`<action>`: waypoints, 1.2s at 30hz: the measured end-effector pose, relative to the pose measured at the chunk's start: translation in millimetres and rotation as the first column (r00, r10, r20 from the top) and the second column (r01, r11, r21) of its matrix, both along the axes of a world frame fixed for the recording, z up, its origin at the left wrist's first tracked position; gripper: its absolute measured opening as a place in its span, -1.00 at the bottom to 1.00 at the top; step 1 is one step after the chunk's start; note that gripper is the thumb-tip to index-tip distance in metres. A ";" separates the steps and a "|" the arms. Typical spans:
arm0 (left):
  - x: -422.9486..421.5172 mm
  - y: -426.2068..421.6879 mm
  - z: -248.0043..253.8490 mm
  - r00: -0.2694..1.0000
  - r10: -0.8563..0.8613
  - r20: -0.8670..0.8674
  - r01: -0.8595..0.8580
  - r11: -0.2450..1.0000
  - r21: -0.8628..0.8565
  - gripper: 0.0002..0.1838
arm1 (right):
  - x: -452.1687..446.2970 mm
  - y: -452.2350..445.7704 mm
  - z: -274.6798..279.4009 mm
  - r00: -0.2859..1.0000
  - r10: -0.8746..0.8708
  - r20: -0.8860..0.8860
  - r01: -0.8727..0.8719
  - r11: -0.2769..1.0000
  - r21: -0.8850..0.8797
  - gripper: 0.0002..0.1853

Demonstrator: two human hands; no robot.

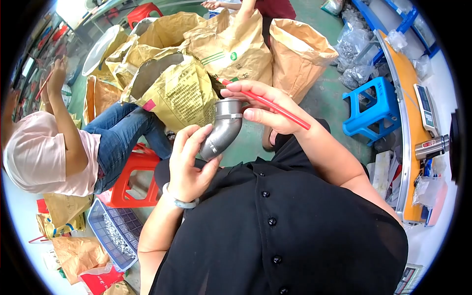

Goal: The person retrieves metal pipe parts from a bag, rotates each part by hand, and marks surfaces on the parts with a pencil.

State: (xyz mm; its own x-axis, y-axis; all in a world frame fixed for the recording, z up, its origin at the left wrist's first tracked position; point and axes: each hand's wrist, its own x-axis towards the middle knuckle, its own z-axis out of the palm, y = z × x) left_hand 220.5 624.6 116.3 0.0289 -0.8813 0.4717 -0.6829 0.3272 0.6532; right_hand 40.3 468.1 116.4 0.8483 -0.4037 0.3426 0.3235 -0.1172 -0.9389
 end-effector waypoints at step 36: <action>3.4 -18.8 -27.1 0.599 -0.077 -0.797 0.288 0.950 0.125 -0.31 | -4.0 -1.9 -7.6 0.976 -0.178 -0.128 0.190 0.978 0.090 -0.52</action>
State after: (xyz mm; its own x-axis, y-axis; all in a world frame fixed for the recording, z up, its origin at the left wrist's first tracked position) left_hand 223.9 605.8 89.2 0.1162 -0.9825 0.1457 0.1737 0.1646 0.9710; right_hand 36.3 466.2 108.8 0.7882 -0.5841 0.1939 0.1911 -0.0672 -0.9793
